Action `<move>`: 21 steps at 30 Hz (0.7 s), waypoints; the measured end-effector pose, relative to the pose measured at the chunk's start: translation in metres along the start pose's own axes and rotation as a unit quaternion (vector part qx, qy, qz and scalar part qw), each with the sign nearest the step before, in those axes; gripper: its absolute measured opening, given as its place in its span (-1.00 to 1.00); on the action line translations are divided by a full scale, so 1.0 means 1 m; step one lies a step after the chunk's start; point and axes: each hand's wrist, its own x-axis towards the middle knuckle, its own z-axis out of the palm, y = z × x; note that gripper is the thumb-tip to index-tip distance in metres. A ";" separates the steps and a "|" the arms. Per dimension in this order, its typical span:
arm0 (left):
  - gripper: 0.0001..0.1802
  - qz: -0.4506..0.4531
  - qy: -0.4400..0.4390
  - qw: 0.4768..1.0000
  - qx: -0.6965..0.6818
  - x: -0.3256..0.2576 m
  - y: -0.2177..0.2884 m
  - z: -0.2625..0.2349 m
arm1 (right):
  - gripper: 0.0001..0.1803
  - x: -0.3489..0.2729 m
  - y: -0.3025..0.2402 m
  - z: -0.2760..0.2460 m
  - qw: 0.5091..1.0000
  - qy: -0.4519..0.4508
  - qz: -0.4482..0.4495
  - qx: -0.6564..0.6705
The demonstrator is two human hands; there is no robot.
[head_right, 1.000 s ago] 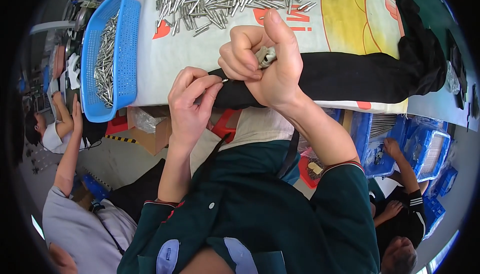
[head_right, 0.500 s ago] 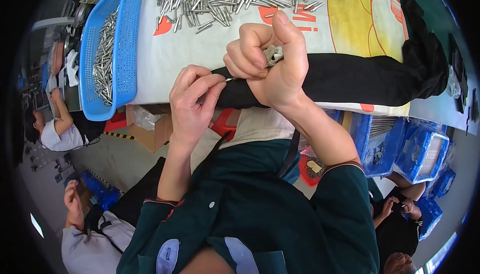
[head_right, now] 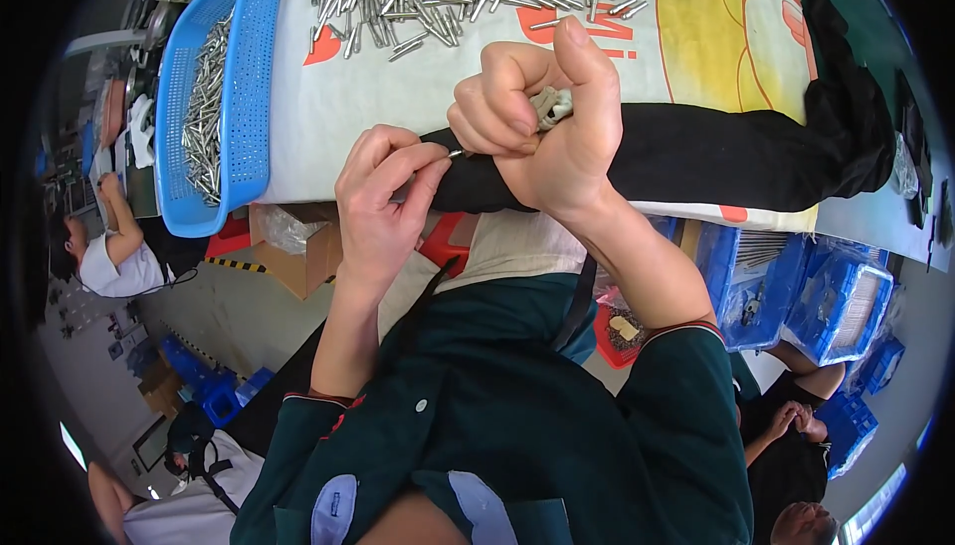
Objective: Sorting and inspecting small metal cylindrical pins on a factory workbench.
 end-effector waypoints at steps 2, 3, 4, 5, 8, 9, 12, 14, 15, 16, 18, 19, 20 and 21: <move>-0.85 0.001 0.000 1.000 0.000 0.000 0.000 0.000 | -0.36 0.000 0.001 0.000 1.000 -0.001 -0.004 -0.010; -0.85 0.000 0.001 1.000 -0.002 0.000 0.000 0.000 | -0.36 0.000 0.001 0.000 1.000 0.000 -0.003 -0.010; -0.85 0.000 0.001 1.000 -0.004 -0.001 -0.001 0.000 | -0.37 0.000 0.002 -0.001 1.000 -0.012 -0.001 -0.017; -0.85 -0.001 0.001 1.000 -0.005 0.000 -0.001 0.000 | -0.37 0.001 0.001 -0.001 0.999 -0.022 0.002 -0.023; -0.84 -0.002 -0.002 1.000 -0.016 0.000 -0.003 0.000 | -0.40 0.000 0.001 0.003 0.998 -0.014 0.016 -0.051; -0.84 -0.004 -0.002 1.000 -0.026 0.000 -0.003 0.001 | -0.40 0.000 0.002 0.005 0.998 -0.013 0.017 -0.051; -0.84 -0.003 -0.003 0.999 -0.039 0.002 -0.004 0.000 | -0.48 -0.003 0.004 0.012 0.996 -0.030 0.003 -0.083; -0.84 0.003 -0.002 0.999 -0.044 0.005 -0.004 -0.001 | -0.51 -0.001 0.005 0.016 0.995 -0.024 0.008 -0.099; -0.84 0.004 -0.007 0.999 -0.050 0.006 -0.004 0.000 | -0.53 0.000 0.005 0.017 0.993 -0.018 0.012 -0.116; -0.84 0.006 -0.012 0.998 -0.057 0.007 -0.004 -0.001 | -0.55 0.001 0.003 0.017 0.993 0.000 0.025 -0.117; -0.84 0.013 -0.013 0.999 -0.044 0.004 -0.006 0.002 | -0.54 0.005 0.001 0.015 0.992 -0.006 0.037 -0.123; -0.83 0.018 -0.014 0.999 -0.031 0.004 -0.006 0.002 | -0.53 0.007 -0.001 0.016 0.991 -0.011 0.050 -0.127; -0.83 0.023 -0.011 0.999 -0.033 0.005 -0.005 0.001 | -0.52 0.010 -0.007 0.018 0.992 -0.017 0.022 -0.125; -0.85 0.022 -0.020 1.000 -0.003 0.004 -0.003 -0.001 | -0.52 0.014 -0.017 0.022 0.993 -0.027 -0.003 -0.119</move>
